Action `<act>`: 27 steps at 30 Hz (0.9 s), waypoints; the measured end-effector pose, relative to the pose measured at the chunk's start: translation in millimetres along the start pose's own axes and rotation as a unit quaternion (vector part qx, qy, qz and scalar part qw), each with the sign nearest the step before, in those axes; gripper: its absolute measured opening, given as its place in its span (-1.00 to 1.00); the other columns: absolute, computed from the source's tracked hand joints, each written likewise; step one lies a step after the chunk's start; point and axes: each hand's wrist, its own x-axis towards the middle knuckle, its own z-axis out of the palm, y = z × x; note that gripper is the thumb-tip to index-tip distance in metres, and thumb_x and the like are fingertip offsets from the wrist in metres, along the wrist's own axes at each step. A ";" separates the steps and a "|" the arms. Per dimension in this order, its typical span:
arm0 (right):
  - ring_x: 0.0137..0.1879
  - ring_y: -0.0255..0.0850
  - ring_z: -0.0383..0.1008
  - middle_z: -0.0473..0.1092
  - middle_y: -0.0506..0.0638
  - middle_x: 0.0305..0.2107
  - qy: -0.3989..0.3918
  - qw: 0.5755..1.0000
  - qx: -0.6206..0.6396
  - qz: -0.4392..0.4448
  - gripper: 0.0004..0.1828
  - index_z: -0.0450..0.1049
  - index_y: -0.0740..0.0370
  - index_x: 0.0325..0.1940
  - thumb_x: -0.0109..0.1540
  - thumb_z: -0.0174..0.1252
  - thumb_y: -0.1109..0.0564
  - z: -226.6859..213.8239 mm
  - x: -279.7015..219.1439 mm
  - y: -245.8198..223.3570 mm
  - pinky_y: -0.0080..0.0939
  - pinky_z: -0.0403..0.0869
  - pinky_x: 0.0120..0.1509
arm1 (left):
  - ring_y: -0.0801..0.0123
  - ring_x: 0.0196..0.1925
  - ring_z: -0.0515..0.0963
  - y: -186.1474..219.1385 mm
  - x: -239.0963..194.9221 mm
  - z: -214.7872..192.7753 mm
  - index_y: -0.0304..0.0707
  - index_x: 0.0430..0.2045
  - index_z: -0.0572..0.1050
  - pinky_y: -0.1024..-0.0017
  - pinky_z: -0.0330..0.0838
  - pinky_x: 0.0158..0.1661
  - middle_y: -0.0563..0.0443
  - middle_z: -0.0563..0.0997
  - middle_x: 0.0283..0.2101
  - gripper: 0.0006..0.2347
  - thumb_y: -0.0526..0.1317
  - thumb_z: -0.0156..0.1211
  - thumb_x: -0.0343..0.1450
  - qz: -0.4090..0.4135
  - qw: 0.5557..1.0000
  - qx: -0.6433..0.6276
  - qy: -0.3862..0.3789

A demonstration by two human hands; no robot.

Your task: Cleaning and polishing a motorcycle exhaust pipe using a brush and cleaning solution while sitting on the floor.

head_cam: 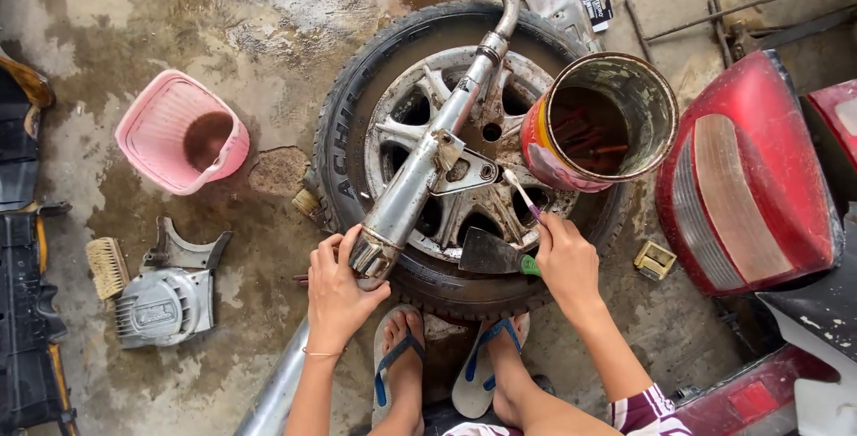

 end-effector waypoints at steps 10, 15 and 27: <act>-0.29 0.01 0.62 0.48 -0.02 -0.38 -0.008 0.997 0.041 0.069 -0.87 0.51 -0.03 0.01 0.39 0.14 0.04 -34.2 1.9 -17.9 -0.04 0.60 -0.23 | -0.31 0.01 0.62 -1.6 5.2 -4.4 0.42 0.43 0.09 -0.15 0.50 -0.01 -0.15 0.57 0.06 -0.05 -0.01 0.45 0.04 -0.124 0.986 0.003 -0.112; -0.35 -0.16 0.49 0.54 0.10 -0.24 0.059 0.987 0.144 0.048 -0.78 0.49 0.34 0.02 0.27 0.19 0.31 -65.6 13.9 -48.3 -0.20 0.44 -0.27 | 0.16 -0.26 0.59 9.0 -13.7 13.5 0.06 0.42 0.22 0.31 0.50 -0.22 -0.01 0.53 -0.08 -0.10 -0.12 0.42 0.05 0.020 0.996 0.081 0.042; -0.32 -0.16 0.50 0.53 0.11 -0.24 0.066 0.985 0.160 0.024 -0.76 0.48 0.39 0.02 0.25 0.20 0.36 -63.8 14.3 -62.4 -0.21 0.44 -0.26 | 0.08 0.00 0.52 17.6 -42.8 43.1 -0.02 0.38 0.28 0.23 0.39 0.05 -0.13 0.47 0.17 -0.09 -0.35 0.37 -0.03 0.064 0.974 0.135 0.170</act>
